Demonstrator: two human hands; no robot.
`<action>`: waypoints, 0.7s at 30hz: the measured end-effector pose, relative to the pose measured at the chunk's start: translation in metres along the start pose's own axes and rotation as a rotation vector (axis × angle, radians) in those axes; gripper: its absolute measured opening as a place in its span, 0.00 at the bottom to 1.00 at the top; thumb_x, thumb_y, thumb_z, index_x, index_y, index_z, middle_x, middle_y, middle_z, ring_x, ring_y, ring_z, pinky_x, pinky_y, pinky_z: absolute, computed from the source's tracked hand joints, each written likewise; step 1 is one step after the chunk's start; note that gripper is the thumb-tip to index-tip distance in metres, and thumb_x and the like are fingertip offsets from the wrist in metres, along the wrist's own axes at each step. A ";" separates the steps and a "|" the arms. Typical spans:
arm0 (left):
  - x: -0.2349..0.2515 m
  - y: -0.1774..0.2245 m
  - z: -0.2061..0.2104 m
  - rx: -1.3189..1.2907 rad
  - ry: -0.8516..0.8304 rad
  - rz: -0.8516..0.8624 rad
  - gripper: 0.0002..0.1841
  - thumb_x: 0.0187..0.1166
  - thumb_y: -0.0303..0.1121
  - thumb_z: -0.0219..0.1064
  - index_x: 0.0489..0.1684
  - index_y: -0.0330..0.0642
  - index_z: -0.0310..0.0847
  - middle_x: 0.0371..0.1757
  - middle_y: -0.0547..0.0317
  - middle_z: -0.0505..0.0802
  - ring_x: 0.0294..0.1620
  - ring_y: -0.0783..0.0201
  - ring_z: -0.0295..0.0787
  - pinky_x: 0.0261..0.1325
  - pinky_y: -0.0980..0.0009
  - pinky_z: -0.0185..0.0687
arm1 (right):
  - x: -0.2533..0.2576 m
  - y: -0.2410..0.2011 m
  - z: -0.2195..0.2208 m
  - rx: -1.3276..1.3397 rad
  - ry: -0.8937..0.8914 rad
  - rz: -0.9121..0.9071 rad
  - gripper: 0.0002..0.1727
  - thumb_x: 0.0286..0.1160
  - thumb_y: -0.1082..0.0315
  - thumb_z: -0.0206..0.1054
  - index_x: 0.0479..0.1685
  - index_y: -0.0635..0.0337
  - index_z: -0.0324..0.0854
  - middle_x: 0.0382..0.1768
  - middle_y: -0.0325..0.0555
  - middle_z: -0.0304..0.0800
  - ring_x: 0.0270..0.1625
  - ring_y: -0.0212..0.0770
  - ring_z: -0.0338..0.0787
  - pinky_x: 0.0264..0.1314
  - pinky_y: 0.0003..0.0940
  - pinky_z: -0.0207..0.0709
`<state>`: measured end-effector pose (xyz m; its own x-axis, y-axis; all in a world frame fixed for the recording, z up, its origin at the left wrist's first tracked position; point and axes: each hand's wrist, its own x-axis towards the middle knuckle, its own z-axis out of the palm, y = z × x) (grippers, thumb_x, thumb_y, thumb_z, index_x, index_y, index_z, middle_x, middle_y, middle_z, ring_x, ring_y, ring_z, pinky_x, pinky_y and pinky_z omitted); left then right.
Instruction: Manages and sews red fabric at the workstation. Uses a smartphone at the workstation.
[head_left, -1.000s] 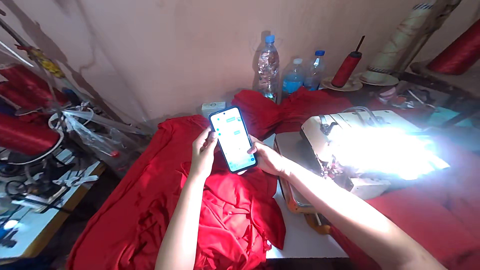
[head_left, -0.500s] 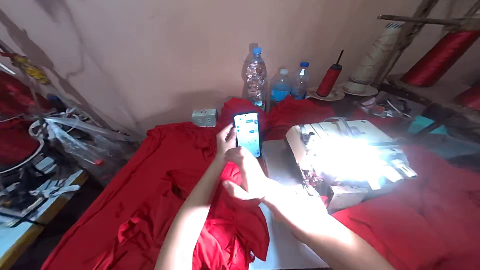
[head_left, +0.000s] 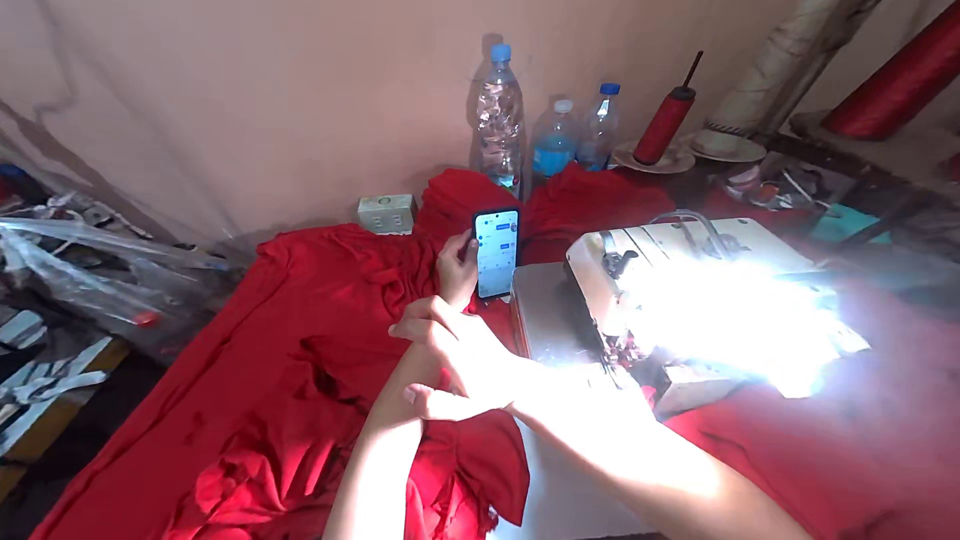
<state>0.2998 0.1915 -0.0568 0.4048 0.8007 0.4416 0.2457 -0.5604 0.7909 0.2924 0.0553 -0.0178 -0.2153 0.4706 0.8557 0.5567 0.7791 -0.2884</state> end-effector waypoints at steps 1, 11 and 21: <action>0.004 -0.029 0.009 -0.153 0.067 0.123 0.16 0.87 0.27 0.57 0.63 0.24 0.83 0.57 0.35 0.90 0.56 0.54 0.90 0.60 0.62 0.85 | -0.001 0.000 0.000 -0.002 -0.014 0.004 0.33 0.78 0.47 0.53 0.58 0.73 0.83 0.53 0.65 0.88 0.51 0.50 0.91 0.49 0.40 0.85; 0.000 -0.005 -0.011 -0.183 0.009 -0.141 0.20 0.83 0.29 0.66 0.69 0.27 0.80 0.63 0.36 0.90 0.58 0.52 0.90 0.66 0.58 0.82 | -0.005 0.010 -0.004 -0.108 0.032 0.056 0.26 0.75 0.53 0.56 0.43 0.71 0.86 0.45 0.58 0.88 0.43 0.48 0.91 0.37 0.41 0.84; -0.104 0.079 -0.152 0.362 -0.385 0.047 0.13 0.86 0.32 0.62 0.54 0.29 0.84 0.46 0.39 0.91 0.46 0.49 0.90 0.55 0.48 0.85 | -0.051 -0.102 -0.060 -0.120 0.365 0.065 0.07 0.80 0.70 0.60 0.47 0.64 0.80 0.38 0.48 0.88 0.42 0.31 0.89 0.48 0.22 0.84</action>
<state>0.1433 0.0957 0.0243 0.7005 0.6750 0.2317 0.4801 -0.6860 0.5468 0.2950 -0.0727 -0.0065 0.1118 0.3222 0.9400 0.6541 0.6883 -0.3137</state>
